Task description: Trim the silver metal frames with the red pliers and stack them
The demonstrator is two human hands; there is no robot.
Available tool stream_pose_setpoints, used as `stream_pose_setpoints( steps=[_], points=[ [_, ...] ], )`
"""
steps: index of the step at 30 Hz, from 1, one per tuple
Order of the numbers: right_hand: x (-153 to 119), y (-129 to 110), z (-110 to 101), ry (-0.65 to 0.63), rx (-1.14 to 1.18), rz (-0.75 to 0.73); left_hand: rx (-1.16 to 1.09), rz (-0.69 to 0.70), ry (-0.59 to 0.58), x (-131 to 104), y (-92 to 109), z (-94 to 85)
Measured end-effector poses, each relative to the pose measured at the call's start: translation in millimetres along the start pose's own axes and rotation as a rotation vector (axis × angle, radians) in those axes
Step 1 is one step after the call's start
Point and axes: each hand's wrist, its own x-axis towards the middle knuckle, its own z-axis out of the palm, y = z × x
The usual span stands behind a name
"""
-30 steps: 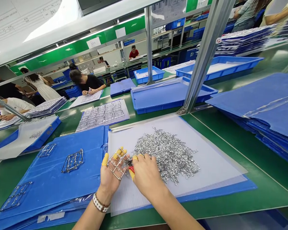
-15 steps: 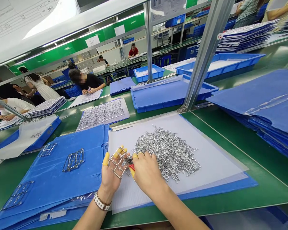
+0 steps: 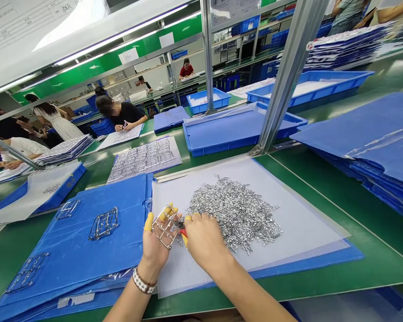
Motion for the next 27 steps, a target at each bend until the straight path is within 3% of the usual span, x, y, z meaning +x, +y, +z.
stream_pose_setpoints(
  steps=[12, 27],
  points=[
    [-11, -11, -4, 0.034, 0.05, -0.032, -0.043, 0.026, 0.085, 5, 4, 13.2],
    [-10, -18, 4, 0.025, 0.079, -0.027, -0.005, 0.067, 0.108, 10, -6, 7.2]
  ],
)
